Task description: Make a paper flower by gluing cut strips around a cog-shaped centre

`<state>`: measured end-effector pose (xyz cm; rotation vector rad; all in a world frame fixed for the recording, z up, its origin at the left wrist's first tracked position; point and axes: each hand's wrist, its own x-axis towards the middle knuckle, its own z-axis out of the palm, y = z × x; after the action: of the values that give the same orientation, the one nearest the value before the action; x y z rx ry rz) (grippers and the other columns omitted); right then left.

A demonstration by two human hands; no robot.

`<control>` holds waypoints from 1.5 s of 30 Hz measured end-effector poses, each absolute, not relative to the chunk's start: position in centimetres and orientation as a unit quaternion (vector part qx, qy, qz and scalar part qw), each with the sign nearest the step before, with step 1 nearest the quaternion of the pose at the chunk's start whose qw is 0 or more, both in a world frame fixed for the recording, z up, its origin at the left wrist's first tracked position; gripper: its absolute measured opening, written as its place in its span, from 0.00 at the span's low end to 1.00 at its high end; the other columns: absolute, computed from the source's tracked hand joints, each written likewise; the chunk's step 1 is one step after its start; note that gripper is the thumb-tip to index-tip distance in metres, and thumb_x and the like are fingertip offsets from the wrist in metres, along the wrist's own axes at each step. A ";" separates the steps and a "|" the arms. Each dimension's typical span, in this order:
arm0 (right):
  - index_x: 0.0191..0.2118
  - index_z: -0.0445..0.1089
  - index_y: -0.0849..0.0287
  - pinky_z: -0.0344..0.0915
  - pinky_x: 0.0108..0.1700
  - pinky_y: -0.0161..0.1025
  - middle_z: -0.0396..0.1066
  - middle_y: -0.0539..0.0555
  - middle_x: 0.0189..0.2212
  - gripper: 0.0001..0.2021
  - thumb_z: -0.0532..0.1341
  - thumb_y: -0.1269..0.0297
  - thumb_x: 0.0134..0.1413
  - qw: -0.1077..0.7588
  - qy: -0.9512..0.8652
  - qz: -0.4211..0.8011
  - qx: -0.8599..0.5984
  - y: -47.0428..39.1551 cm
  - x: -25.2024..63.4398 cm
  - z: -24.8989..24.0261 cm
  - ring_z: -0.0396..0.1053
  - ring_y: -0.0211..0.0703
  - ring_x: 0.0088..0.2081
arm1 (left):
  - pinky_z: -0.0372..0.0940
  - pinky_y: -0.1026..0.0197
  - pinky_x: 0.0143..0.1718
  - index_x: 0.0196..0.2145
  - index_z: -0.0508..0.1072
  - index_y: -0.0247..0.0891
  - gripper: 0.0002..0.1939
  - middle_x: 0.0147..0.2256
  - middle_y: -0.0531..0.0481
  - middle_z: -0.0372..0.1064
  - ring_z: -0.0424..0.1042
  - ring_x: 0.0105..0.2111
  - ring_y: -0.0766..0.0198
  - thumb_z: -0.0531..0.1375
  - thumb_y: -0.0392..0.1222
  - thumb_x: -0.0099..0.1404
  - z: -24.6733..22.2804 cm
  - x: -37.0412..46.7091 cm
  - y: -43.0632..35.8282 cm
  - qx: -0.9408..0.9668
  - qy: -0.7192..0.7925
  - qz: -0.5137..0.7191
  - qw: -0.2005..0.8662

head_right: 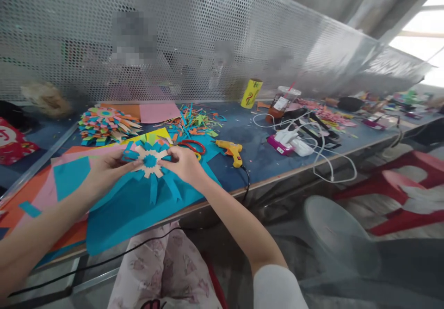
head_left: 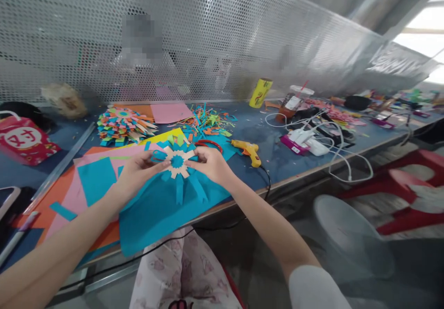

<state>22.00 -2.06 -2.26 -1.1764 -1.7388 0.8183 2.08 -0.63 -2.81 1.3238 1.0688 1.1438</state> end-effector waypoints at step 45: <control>0.24 0.69 0.63 0.53 0.23 0.31 0.64 0.46 0.19 0.22 0.69 0.47 0.34 0.448 -0.609 0.482 -0.443 1.5 21.5 -2.1 0.57 0.29 0.21 | 0.61 0.67 0.24 0.26 0.78 0.37 0.17 0.22 0.53 0.71 0.66 0.23 0.69 0.72 0.51 0.42 -3.8 1.3 1.0 0.517 0.443 0.519 0.517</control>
<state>21.50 1.51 -2.11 -1.0959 -1.5067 1.1915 1.35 0.98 -3.85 1.2422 1.0632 1.2465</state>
